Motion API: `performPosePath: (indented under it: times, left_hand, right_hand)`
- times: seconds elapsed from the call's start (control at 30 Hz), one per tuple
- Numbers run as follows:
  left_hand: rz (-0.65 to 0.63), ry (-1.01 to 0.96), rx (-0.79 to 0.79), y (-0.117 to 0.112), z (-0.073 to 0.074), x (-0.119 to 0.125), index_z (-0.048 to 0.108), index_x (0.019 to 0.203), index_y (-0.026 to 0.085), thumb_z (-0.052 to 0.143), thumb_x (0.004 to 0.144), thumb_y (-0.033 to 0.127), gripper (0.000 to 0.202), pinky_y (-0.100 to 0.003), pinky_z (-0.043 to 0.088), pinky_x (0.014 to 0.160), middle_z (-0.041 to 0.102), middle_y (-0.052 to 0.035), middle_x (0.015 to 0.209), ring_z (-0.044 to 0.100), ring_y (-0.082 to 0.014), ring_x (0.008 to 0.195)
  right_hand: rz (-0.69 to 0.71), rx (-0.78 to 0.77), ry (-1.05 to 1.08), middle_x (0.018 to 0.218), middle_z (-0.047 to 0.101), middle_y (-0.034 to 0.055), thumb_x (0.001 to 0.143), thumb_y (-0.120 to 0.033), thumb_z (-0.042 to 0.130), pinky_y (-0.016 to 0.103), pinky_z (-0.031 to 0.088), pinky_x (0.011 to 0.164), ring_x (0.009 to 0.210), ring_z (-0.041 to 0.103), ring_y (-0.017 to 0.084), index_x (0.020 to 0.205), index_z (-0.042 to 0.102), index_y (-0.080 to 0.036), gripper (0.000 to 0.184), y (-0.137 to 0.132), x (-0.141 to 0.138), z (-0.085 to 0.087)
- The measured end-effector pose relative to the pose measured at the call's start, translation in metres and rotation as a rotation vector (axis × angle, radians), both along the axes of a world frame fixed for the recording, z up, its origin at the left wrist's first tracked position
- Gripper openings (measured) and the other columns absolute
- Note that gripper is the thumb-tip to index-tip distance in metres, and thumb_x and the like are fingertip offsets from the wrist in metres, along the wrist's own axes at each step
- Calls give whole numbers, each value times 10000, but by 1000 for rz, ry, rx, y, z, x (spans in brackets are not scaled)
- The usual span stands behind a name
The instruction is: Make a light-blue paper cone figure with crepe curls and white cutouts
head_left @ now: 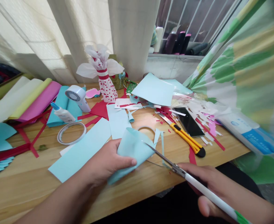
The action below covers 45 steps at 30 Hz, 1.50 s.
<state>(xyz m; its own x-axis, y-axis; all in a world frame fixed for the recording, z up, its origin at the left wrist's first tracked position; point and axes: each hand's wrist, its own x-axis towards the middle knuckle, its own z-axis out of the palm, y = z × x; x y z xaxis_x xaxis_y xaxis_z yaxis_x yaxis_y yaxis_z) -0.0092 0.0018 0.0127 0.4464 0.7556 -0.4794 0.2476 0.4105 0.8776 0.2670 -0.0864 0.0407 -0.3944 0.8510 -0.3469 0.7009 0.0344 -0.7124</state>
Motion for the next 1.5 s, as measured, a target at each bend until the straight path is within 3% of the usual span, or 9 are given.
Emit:
performPosePath:
  times: [0.2, 0.3, 0.4, 0.53, 0.63, 0.77, 0.93, 1.23, 1.5]
  left_hand:
    - [-6, -39, -24, -1, 1, 0, 599, 843, 145, 785, 565, 320, 378, -198, 400, 583, 582, 40, 698, 509, -115, 650]
    - [-9, -64, -40, -1, 2, 0, 600, 847, 145, 788, 563, 319, 382, -203, 409, 577, 592, 37, 692, 526, -122, 648]
    - [1, -64, -46, 0, 3, 0, 601, 838, 142, 794, 552, 315, 386, -209, 417, 575, 601, 29, 689, 542, -132, 651]
    - [-5, -84, -60, 0, 3, -2, 608, 862, 139, 798, 550, 310, 403, -210, 414, 555, 612, 18, 697, 549, -134, 637]
    - [-23, -142, -87, 0, 2, -3, 615, 888, 142, 791, 570, 306, 399, -200, 410, 550, 618, 15, 719, 541, -121, 628]
    - [-37, -187, -122, -2, 2, -3, 611, 916, 139, 785, 578, 305, 414, -203, 414, 558, 621, 5, 741, 532, -123, 639]
    - [-49, -165, -124, -4, 3, -3, 614, 890, 146, 794, 565, 296, 400, -194, 401, 563, 597, 22, 720, 519, -119, 646]
    - [-93, -54, -75, -6, 0, 0, 624, 878, 152, 799, 544, 344, 423, -178, 350, 535, 569, 38, 704, 458, -112, 644]
    - [-91, -247, -156, -7, 0, 1, 613, 951, 161, 797, 568, 245, 433, -154, 378, 548, 586, 50, 721, 484, -84, 641]
  right_hand:
    - [21, -28, 12, 663, 551, -17, 695, -635, 603, 211, 388, 500, 548, 447, 138, 1108, 602, -218, 587, -1, 5, -9]
    - [8, -41, -5, 633, 523, -36, 685, -595, 645, 195, 367, 482, 523, 420, 117, 1012, 628, -229, 492, 1, 6, -11]
    - [-25, -24, 12, 604, 542, -32, 635, -680, 626, 202, 401, 488, 522, 473, 131, 947, 658, -232, 546, 0, 8, -11]
    - [-118, 52, 38, 820, 688, 55, 580, -693, 647, 301, 524, 598, 715, 638, 271, 1160, 618, -279, 713, -10, 16, -18]
    - [-146, 43, 70, 1036, 690, 110, 576, -664, 649, 365, 551, 692, 897, 648, 357, 1261, 556, -281, 790, -19, 24, -27]
    - [-82, -39, 99, 1282, 580, 104, 626, -588, 657, 343, 552, 744, 971, 641, 336, 1338, 468, -282, 798, -20, 32, -32]
    - [-37, -30, 91, 1292, 572, 100, 671, -525, 650, 337, 557, 734, 939, 654, 312, 1361, 435, -284, 762, -17, 34, -33]
    - [4, -18, 91, 1379, 498, 77, 666, -443, 700, 447, 406, 985, 1209, 491, 359, 1365, 424, -311, 763, -16, 27, -40]
    - [47, 11, 93, 1408, 467, 71, 620, -466, 768, 454, 381, 1013, 1243, 455, 358, 1376, 403, -330, 850, -14, 37, -48]
